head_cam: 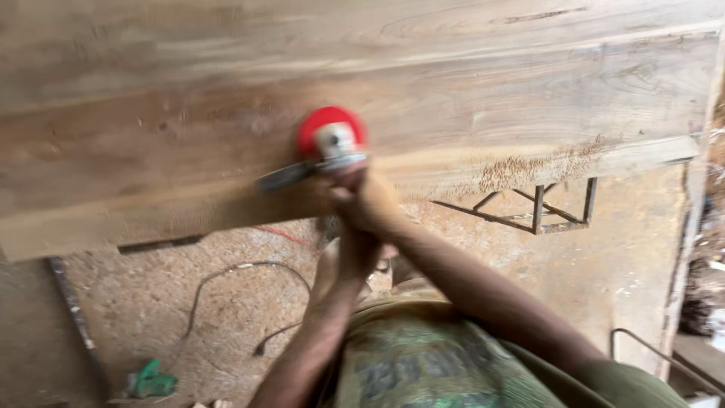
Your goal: The person uses a handheld angle grinder with a sanding disc to smooth the surface of a large wooden plank. They move the tool back and forth across the wood, covering different sections of the plank.
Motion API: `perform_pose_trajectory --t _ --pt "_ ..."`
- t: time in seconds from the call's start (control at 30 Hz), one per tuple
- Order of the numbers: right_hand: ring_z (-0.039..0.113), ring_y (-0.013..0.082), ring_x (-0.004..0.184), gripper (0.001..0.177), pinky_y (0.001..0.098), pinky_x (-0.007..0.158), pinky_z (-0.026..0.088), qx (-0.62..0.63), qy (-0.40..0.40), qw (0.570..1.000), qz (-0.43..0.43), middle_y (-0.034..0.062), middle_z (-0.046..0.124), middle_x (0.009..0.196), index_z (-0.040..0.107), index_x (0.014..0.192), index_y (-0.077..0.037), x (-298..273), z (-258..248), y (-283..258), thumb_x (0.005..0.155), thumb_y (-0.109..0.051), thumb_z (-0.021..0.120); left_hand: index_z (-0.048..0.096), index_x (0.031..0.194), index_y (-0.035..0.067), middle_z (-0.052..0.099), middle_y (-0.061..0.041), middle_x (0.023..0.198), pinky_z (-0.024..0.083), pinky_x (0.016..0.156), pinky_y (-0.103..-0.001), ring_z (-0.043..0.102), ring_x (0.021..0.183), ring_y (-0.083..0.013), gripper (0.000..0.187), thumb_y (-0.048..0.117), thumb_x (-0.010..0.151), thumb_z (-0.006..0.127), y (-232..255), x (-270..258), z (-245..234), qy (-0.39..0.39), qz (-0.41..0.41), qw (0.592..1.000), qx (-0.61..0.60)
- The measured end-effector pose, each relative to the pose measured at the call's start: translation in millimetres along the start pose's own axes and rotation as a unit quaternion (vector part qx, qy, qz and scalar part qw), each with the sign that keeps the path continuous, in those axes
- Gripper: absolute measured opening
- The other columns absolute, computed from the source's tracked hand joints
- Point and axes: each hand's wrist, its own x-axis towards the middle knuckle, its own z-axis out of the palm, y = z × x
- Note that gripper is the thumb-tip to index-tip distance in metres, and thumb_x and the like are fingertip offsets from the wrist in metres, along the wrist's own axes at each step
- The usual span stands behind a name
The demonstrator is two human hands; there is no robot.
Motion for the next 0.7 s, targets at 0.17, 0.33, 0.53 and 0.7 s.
perform_pose_trajectory --t 0.17,0.33,0.53,0.7 --pt "0.074 0.0376 0.095 0.074 0.0465 0.084 0.06 -0.064 -0.124 0.99 -0.034 0.021 0.072 0.104 0.041 0.134 0.0 -15 95 -52 0.081 -0.037 0.077 -0.008 0.149 -0.01 0.026 -0.037 0.146 0.064 0.086 -0.041 0.056 0.12 -0.0342 0.096 0.017 0.097 0.067 -61 -44 -52 0.181 -0.023 0.98 0.08" --pt "0.073 0.041 0.1 0.084 0.0478 0.09 0.059 -0.079 -0.113 0.99 -0.03 0.0258 0.07 0.111 0.033 0.143 0.001 -29 108 -57 0.081 -0.037 0.077 -0.008 0.149 -0.006 0.032 -0.028 0.147 0.061 0.092 -0.043 0.057 0.126 -0.03 0.094 0.021 0.097 0.066 -68 -62 -61 0.191 -0.057 0.977 -0.079" --pt "0.069 0.043 0.108 0.1 0.049 0.095 0.056 -0.083 -0.039 0.996 -0.001 0.03 0.066 0.118 0.022 0.15 0.006 -47 29 -4 0.086 -0.047 0.076 0.009 0.153 -0.003 0.042 -0.023 0.146 0.059 0.102 -0.044 0.061 0.127 -0.0305 0.084 0.023 0.098 0.068 -29 -55 11 0.023 0.003 0.999 0.041" --pt "0.07 0.0436 0.107 0.086 0.0509 0.092 0.055 -0.08 0.011 0.995 0.062 0.0284 0.07 0.112 0.035 0.144 -0.001 -69 -33 47 0.08 -0.042 0.076 0.006 0.153 -0.004 0.04 -0.028 0.146 0.061 0.095 -0.045 0.061 0.123 -0.0345 0.093 0.027 0.095 0.071 1 -70 81 0.026 0.029 0.999 -0.013"
